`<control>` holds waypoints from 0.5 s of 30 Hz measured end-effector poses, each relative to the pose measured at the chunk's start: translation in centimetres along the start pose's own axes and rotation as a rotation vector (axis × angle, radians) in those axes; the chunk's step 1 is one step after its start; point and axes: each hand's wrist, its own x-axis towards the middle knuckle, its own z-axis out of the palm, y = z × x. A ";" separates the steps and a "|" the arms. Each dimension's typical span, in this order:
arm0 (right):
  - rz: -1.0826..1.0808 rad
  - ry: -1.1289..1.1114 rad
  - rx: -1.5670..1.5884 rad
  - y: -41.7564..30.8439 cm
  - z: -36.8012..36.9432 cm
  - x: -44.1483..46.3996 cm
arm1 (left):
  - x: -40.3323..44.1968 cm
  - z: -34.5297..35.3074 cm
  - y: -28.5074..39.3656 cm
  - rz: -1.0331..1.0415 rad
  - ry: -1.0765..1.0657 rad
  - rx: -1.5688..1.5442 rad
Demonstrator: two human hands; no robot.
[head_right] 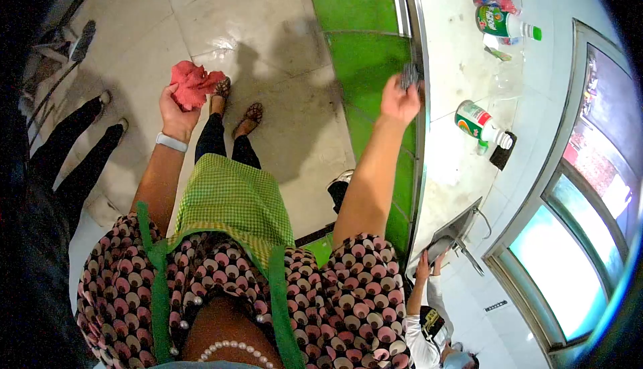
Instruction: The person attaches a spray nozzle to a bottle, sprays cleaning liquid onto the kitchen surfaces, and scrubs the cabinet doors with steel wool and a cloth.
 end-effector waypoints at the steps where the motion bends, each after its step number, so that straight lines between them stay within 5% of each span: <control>1: -0.015 0.008 0.022 -1.3 -1.8 -0.8 | -0.2 0.3 -0.1 -0.032 -0.051 -0.018; 6: -0.057 0.065 0.012 -8.1 -11.0 -1.0 | 0.4 0.7 0.1 0.016 0.033 -0.060; 15: 0.091 -0.003 -0.123 1.0 1.2 4.7 | 1.6 -0.6 2.3 0.099 0.037 -0.079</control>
